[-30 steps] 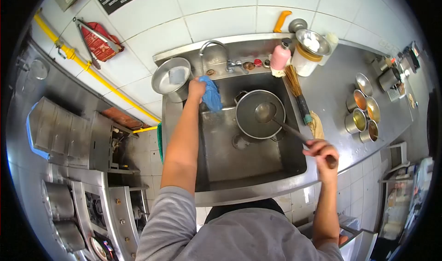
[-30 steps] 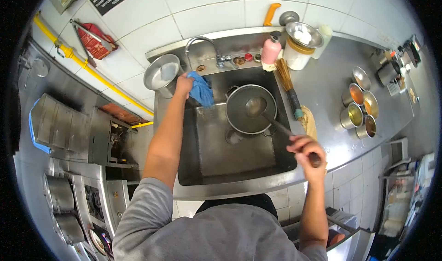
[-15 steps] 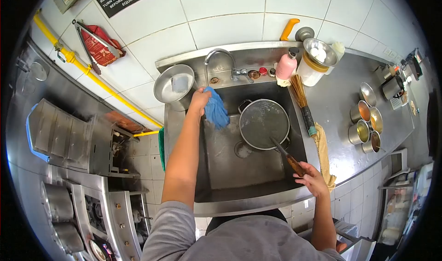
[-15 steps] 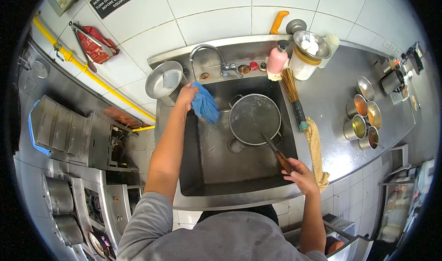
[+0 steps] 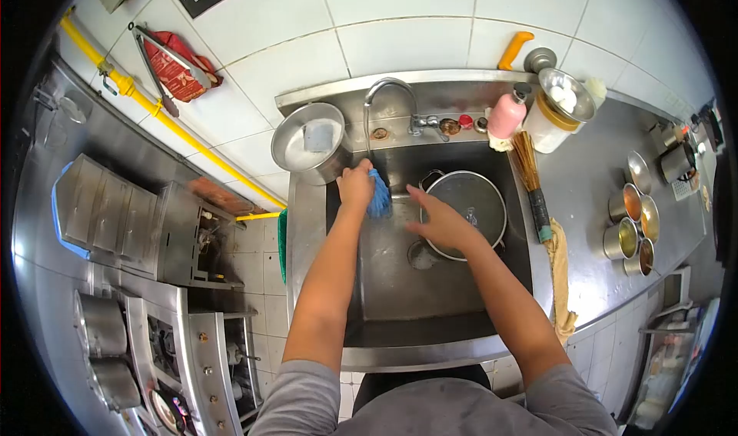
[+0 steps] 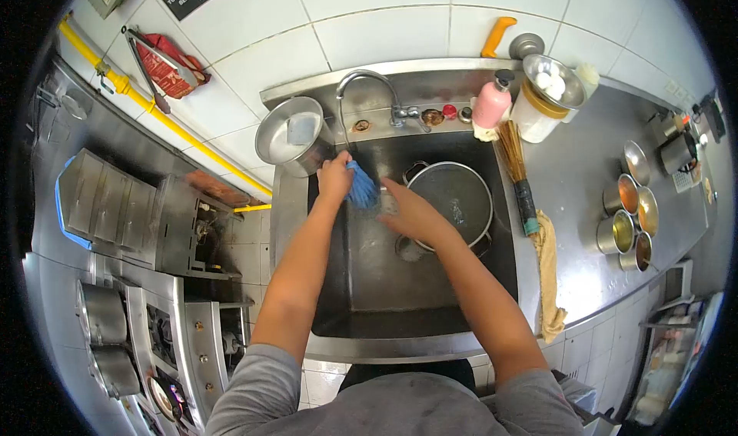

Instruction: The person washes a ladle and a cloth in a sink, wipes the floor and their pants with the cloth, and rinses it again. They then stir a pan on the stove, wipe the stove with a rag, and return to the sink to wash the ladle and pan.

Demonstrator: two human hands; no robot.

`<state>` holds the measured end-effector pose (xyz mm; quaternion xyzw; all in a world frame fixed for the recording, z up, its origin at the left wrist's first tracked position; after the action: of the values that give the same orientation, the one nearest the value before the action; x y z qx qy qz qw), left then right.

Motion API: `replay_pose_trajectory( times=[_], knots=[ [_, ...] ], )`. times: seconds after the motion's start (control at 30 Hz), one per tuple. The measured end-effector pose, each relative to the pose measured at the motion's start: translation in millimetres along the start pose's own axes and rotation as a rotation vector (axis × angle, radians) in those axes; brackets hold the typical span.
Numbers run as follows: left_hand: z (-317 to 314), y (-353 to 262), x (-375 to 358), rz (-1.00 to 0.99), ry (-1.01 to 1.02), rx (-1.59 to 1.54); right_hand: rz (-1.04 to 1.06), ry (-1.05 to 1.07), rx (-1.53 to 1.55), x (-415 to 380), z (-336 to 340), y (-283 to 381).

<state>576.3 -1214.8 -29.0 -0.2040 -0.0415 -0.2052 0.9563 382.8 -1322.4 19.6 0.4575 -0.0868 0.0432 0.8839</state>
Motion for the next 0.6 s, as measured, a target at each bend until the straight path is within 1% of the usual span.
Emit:
replay_pose_trajectory(
  times=[0.03, 0.1, 0.13, 0.17, 0.2, 0.27, 0.3, 0.33, 0.37, 0.4, 0.47, 0.5, 0.57, 0.6],
  knots=[
    [4, -3, -2, 0.008, -0.004, 0.001, -0.035, -0.005, 0.043, 19, -12, -17],
    [10, 0, -6, 0.192, 0.071, -0.261, -0.067, -0.007, 0.087, 54, -32, -44],
    [18, -3, -7, 0.138, -0.028, -0.42, 0.024, -0.068, 0.066, 71, -35, -49],
    [28, -9, -8, 0.138, -0.029, -0.418, 0.114, -0.131, 0.045, 85, -37, -51],
    [44, -17, -10, 0.156, -0.014, -0.58, 0.115, -0.131, 0.045, 97, -41, -57],
    [63, -21, -9, 0.206, 0.022, -0.856, 0.045, -0.142, 0.231, 116, -48, -69],
    [84, -26, -14, 0.212, 0.022, -0.856, 0.043, -0.136, 0.233, 121, -48, -72],
    [113, -33, -23, 0.216, 0.033, -1.201, -0.12, -0.076, 0.208, 122, -50, -82],
    [126, -32, -31, 0.218, 0.041, -1.55, -0.286, -0.012, 0.178, 122, -52, -95],
    [126, -24, -35, 0.22, 0.04, -1.552, -0.287, -0.009, 0.175, 127, -50, -107],
    [115, 3, -50, 0.328, -0.067, -1.639, -0.347, -0.123, 0.54, 133, -49, -130],
    [101, 9, -58, 0.326, -0.068, -1.642, -0.346, -0.124, 0.536, 134, -43, -124],
    [41, 30, -76, 0.745, 0.134, -1.436, -0.372, -0.259, 1.04, 135, -39, -103],
    [14, 28, -78, 0.865, 0.272, -1.534, -0.371, -0.253, 1.038, 133, -47, -103]
  ],
)
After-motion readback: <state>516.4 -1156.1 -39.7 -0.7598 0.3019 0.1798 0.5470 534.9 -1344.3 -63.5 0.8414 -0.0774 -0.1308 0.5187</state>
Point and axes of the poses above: each hand's wrist, its own x-axis towards the middle knuckle, its own z-axis out of the back of the hand, y = z × x, the point moved 6 cm from there along x, towards the middle knuckle, and after that the axes turned 11 degrees about z, right-handed, at the moved point
